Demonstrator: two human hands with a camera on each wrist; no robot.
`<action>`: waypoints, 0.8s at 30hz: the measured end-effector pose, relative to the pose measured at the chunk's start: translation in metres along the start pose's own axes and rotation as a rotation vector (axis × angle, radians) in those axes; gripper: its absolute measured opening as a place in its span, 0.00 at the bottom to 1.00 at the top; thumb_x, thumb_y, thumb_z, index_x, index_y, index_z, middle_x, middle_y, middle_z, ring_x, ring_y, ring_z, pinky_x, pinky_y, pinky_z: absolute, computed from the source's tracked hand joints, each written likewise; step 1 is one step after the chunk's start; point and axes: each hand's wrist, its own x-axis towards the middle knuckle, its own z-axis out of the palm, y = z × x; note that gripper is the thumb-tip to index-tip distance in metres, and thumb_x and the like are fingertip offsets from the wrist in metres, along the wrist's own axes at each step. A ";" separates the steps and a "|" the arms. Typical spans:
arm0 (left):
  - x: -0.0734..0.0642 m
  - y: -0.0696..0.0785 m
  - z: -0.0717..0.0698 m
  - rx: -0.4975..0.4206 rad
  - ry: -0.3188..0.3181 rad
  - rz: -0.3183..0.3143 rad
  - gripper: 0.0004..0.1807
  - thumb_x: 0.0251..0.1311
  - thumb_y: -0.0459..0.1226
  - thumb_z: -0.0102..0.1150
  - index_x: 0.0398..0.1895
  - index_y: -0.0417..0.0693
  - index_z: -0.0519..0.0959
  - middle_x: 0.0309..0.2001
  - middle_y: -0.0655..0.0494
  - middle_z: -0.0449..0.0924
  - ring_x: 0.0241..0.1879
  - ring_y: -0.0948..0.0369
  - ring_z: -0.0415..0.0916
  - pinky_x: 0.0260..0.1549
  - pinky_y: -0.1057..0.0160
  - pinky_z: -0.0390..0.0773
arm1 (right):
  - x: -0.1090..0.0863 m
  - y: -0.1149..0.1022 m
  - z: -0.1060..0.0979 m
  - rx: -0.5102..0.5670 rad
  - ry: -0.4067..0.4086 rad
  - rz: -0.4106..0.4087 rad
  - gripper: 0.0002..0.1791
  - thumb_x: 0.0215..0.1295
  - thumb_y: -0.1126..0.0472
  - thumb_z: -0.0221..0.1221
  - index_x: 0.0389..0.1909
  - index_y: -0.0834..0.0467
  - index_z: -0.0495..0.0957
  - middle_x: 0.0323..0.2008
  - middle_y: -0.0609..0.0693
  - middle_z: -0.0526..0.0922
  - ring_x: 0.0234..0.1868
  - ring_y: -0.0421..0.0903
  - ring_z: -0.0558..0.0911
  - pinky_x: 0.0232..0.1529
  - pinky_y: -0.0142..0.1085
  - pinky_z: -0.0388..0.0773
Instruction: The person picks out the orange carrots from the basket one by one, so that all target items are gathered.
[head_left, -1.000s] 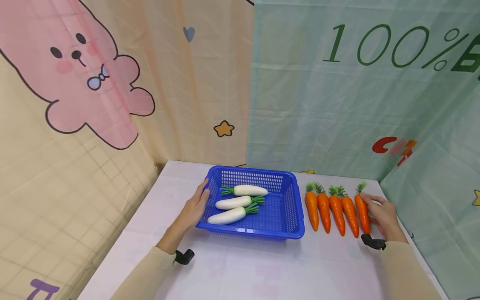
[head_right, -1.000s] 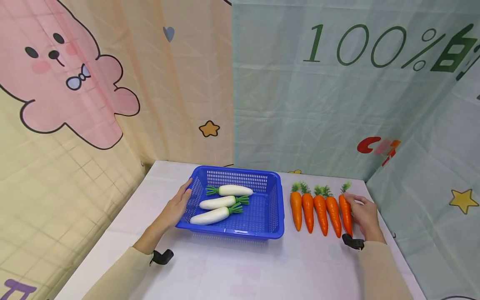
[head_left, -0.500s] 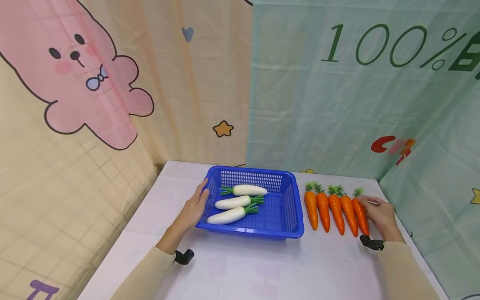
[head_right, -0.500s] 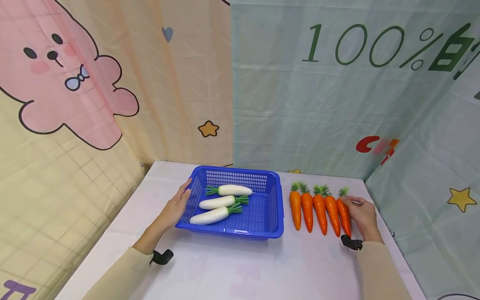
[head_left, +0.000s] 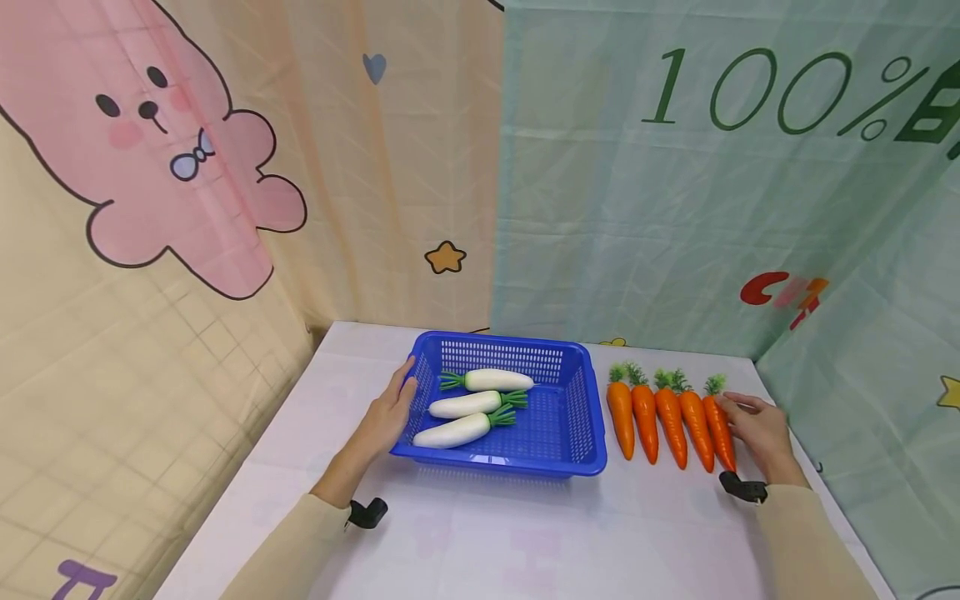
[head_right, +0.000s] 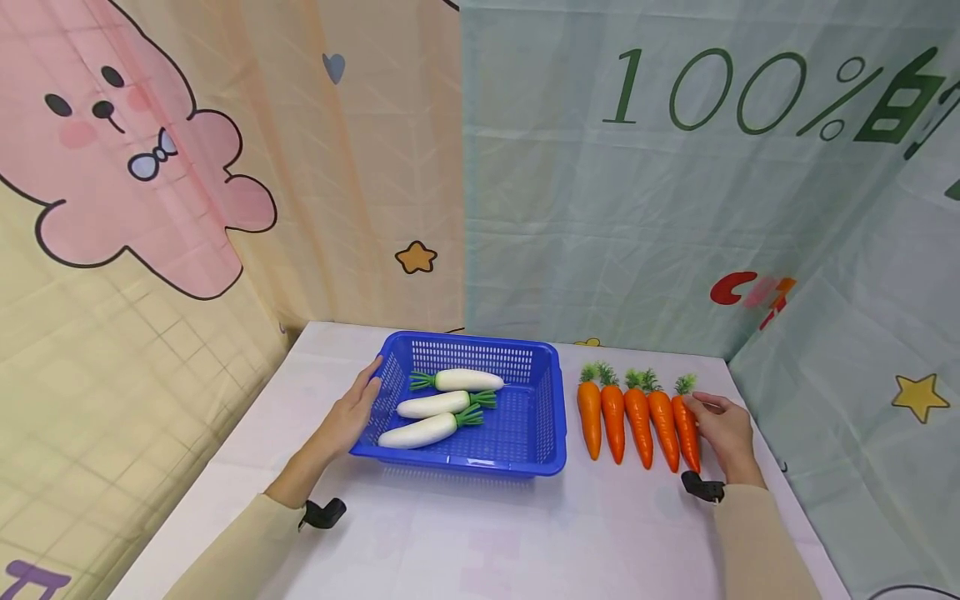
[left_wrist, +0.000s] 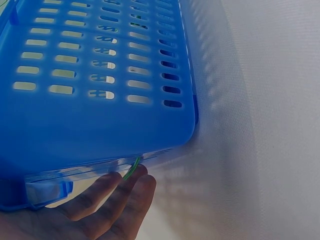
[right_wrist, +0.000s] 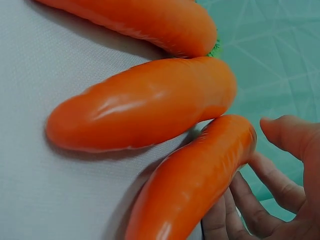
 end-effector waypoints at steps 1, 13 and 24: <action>0.000 0.000 0.000 0.000 -0.001 -0.001 0.37 0.97 0.59 0.27 1.00 0.64 0.46 0.95 0.38 0.53 0.89 0.24 0.58 0.85 0.16 0.59 | 0.000 0.000 0.000 0.000 0.003 0.001 0.44 0.92 0.38 0.51 0.91 0.67 0.63 0.87 0.74 0.69 0.83 0.69 0.75 0.82 0.64 0.80; 0.000 0.000 -0.001 -0.005 -0.002 -0.001 0.37 0.97 0.59 0.28 1.00 0.63 0.47 0.95 0.37 0.54 0.89 0.23 0.59 0.85 0.16 0.60 | -0.002 0.005 -0.001 -0.006 0.004 -0.010 0.46 0.91 0.35 0.51 0.91 0.67 0.62 0.87 0.75 0.69 0.82 0.69 0.77 0.50 0.34 0.93; 0.001 -0.001 0.000 -0.002 -0.012 -0.003 0.37 0.97 0.59 0.27 1.00 0.63 0.46 0.95 0.37 0.53 0.89 0.24 0.58 0.85 0.16 0.59 | -0.019 -0.008 0.005 -0.132 0.044 -0.064 0.44 0.92 0.38 0.48 0.90 0.67 0.62 0.87 0.78 0.65 0.83 0.76 0.70 0.82 0.70 0.77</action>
